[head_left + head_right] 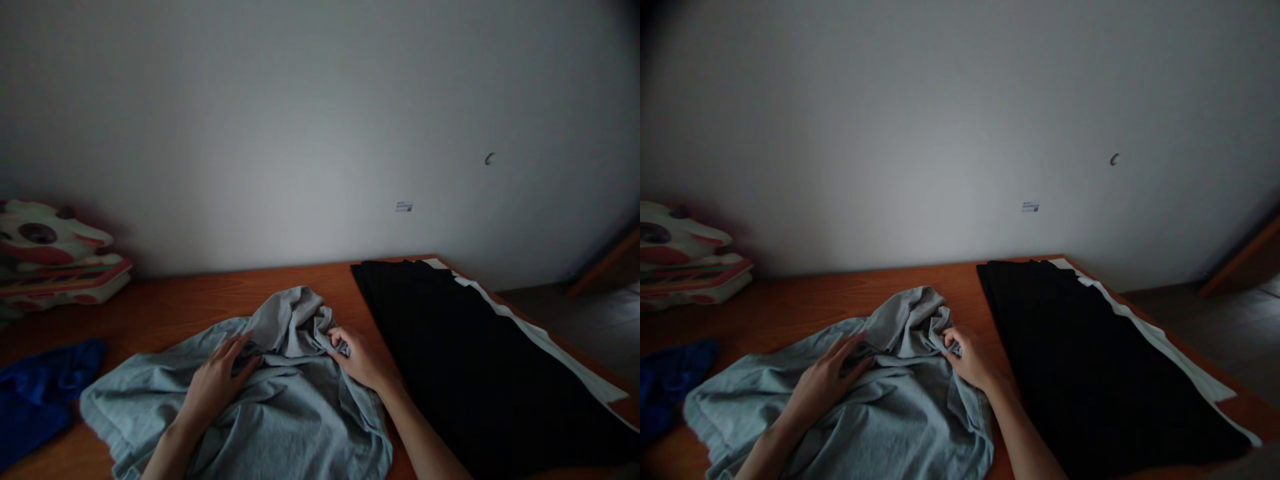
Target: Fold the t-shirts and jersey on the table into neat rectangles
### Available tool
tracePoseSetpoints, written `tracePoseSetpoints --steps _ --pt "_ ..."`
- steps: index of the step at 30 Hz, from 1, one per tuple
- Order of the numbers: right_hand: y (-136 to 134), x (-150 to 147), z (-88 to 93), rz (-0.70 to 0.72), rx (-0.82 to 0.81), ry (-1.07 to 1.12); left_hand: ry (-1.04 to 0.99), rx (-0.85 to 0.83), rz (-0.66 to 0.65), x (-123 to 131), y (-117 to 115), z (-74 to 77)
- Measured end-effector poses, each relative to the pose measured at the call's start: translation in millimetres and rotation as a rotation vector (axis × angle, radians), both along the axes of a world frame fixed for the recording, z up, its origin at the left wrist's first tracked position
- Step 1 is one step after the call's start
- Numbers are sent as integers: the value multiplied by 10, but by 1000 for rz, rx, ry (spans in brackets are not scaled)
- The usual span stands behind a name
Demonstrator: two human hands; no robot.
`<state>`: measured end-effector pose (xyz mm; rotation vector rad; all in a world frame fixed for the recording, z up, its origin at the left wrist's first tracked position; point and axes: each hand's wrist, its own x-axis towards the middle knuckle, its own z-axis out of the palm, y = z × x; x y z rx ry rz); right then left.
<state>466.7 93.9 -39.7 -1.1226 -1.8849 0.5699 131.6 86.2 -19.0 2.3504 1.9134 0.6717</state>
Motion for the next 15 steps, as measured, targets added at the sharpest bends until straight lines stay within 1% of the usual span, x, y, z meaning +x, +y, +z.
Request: tracePoseSetpoints --steps 3,5,7,9,12,13,15 --pt "13 9 -20 -43 67 -11 -80 -114 63 10 7 14" --pt "33 46 -24 -105 118 -4 -158 -112 62 -13 19 27" --pt "58 97 -14 -179 158 13 -275 -65 85 -49 38 44" --pt "83 153 8 -275 192 67 -449 -10 131 -91 60 66" --pt "122 227 40 -453 207 215 -780 -5 219 -162 99 86" --pt "135 249 45 -516 200 263 -897 3 258 -193 112 87" --pt "165 299 41 -633 184 340 -1095 72 358 -278 127 91"
